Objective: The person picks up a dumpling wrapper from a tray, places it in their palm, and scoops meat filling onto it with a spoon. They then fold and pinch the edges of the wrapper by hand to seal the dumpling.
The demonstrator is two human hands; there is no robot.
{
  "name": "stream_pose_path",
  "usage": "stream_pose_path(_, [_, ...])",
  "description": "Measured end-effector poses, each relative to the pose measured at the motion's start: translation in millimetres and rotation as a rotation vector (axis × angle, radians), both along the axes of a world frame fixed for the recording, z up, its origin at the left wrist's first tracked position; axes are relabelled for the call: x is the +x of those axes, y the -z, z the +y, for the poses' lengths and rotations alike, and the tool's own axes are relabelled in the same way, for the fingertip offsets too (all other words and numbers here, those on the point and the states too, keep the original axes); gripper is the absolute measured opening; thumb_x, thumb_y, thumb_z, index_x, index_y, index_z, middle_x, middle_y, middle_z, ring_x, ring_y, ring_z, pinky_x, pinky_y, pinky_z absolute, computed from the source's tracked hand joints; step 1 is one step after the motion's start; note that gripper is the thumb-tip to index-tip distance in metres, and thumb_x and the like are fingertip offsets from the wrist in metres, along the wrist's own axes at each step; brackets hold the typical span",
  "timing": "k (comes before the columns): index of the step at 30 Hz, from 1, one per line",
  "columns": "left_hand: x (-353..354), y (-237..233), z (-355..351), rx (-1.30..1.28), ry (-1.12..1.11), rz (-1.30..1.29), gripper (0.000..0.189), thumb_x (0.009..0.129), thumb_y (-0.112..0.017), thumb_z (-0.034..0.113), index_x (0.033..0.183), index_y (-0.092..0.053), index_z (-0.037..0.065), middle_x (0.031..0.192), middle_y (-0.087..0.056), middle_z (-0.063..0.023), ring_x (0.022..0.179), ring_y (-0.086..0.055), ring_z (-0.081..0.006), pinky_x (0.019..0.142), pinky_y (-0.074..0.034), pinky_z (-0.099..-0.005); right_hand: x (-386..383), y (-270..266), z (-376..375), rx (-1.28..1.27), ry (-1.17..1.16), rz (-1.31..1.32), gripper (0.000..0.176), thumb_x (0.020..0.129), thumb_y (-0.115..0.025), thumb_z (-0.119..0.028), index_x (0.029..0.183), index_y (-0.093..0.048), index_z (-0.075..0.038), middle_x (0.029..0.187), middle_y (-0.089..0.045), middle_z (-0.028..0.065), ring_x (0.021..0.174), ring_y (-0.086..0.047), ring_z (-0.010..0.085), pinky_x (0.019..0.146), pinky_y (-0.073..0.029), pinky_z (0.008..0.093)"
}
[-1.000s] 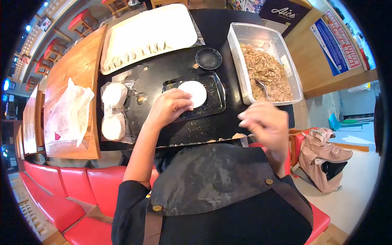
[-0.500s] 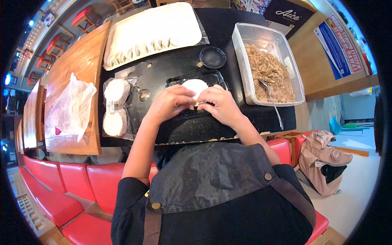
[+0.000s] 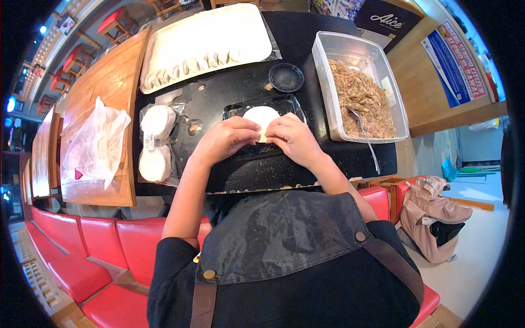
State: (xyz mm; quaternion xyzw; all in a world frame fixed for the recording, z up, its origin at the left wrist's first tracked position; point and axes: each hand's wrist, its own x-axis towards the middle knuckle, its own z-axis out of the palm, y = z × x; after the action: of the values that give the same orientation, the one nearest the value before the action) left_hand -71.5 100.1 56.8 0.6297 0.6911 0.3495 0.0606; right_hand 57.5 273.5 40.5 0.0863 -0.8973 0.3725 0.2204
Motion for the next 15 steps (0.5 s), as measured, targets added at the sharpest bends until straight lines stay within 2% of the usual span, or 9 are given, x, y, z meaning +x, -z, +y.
stream_pose_path(5, [-4.6, 0.7, -1.5, 0.028, 0.023, 0.048, 0.013, 0.07, -0.068, 0.009, 0.084, -0.068, 0.007, 0.092, -0.066, -0.0084, 0.087, -0.063, -0.0258, 0.075, -0.051, -0.0341, -0.4, -1.5, -0.2, 0.003, -0.009, -0.004, 0.014, 0.067, -0.07, -0.008, 0.076, -0.06, -0.004, 0.082, -0.059, 0.0046, 0.081, -0.054, 0.0247, 0.075, -0.044, 0.0345])
stream_pose_path(10, [-7.2, 0.3, -2.1, 0.019, 0.026, 0.069, 0.012, 0.072, -0.067, 0.009, 0.083, -0.067, 0.007, 0.093, -0.066, -0.0087, 0.088, -0.063, -0.0261, 0.076, -0.051, -0.0342, -1.2, -2.2, 1.8, -0.026, -0.02, 0.02, 0.017, 0.065, -0.071, -0.008, 0.078, -0.061, -0.003, 0.089, -0.06, 0.0079, 0.093, -0.056, 0.0263, 0.083, -0.045, 0.0347])
stream_pose_path(15, [-8.1, 1.1, -1.7, 0.013, 0.04, 0.056, 0.011, 0.073, -0.066, 0.009, 0.083, -0.067, 0.007, 0.095, -0.065, -0.0089, 0.089, -0.062, -0.0264, 0.077, -0.05, -0.0346, 1.3, 1.9, 2.4, -0.043, -0.01, 0.005, 0.019, 0.064, -0.072, -0.008, 0.079, -0.061, -0.002, 0.091, -0.061, 0.009, 0.095, -0.057, 0.0267, 0.084, -0.045, 0.0351])
